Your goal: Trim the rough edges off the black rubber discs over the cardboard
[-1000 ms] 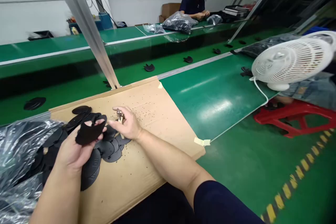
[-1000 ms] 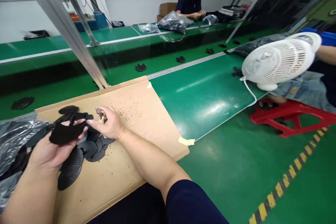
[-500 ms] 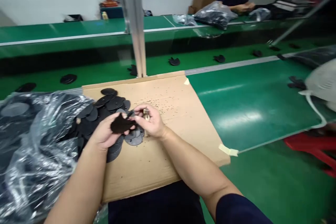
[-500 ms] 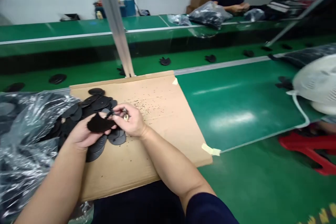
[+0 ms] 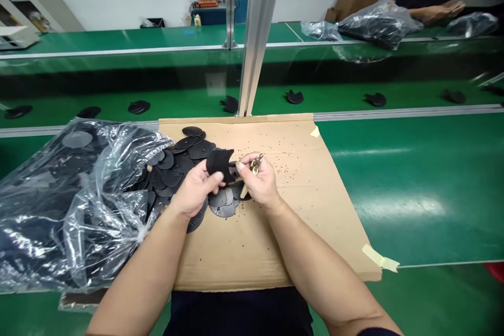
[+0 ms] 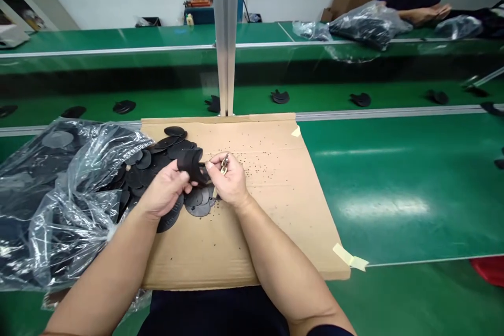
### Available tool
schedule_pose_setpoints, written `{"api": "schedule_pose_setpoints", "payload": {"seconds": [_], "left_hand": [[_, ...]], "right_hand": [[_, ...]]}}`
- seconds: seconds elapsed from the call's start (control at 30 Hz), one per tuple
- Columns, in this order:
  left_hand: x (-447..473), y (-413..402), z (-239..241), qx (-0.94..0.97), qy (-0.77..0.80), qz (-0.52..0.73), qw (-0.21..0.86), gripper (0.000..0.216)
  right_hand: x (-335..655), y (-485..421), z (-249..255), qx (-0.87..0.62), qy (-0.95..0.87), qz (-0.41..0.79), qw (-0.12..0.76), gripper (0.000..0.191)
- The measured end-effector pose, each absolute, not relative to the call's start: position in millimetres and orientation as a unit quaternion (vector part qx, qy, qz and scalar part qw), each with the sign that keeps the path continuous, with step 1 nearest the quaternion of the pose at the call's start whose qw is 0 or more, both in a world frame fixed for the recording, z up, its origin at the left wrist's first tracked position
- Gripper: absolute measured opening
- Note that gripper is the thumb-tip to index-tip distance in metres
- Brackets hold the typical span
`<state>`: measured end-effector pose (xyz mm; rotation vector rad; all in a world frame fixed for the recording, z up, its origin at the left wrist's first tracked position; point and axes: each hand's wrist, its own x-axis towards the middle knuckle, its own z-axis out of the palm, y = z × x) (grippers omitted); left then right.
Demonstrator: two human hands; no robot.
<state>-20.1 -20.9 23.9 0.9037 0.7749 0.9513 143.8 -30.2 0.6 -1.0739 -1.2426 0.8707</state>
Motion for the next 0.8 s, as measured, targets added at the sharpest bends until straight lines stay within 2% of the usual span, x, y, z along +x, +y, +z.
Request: {"api": "schedule_pose_setpoints", "payload": {"seconds": [0.07,0.17,0.2,0.43,0.53,0.73,0.8], "left_hand": [[-16,-20,19,0.386,0.387,0.470,0.693,0.041],[-16,-17,16,0.302,0.405,0.496,0.706,0.039],[-17,-16,15,0.287,0.405,0.502,0.708,0.038],[-22,-9,17,0.221,0.414,0.520,0.714,0.024],[-22,-8,19,0.175,0.418,0.525,0.720,0.018],[-23,-9,24,0.145,0.421,0.509,0.737,0.009],[-23,-9,25,0.143,0.421,0.507,0.738,0.008]], "right_hand": [[146,-32,1,-0.476,-0.569,0.361,0.565,0.030],[153,-34,3,-0.512,-0.606,0.332,0.510,0.063],[155,-34,3,-0.524,-0.619,0.316,0.492,0.069],[157,-28,0,-0.494,-0.730,0.163,0.444,0.061],[151,-30,-1,-0.487,-0.751,0.102,0.434,0.051],[146,-31,-4,-0.477,-0.786,0.053,0.391,0.032],[147,-31,-4,-0.480,-0.790,0.043,0.379,0.031]]}}
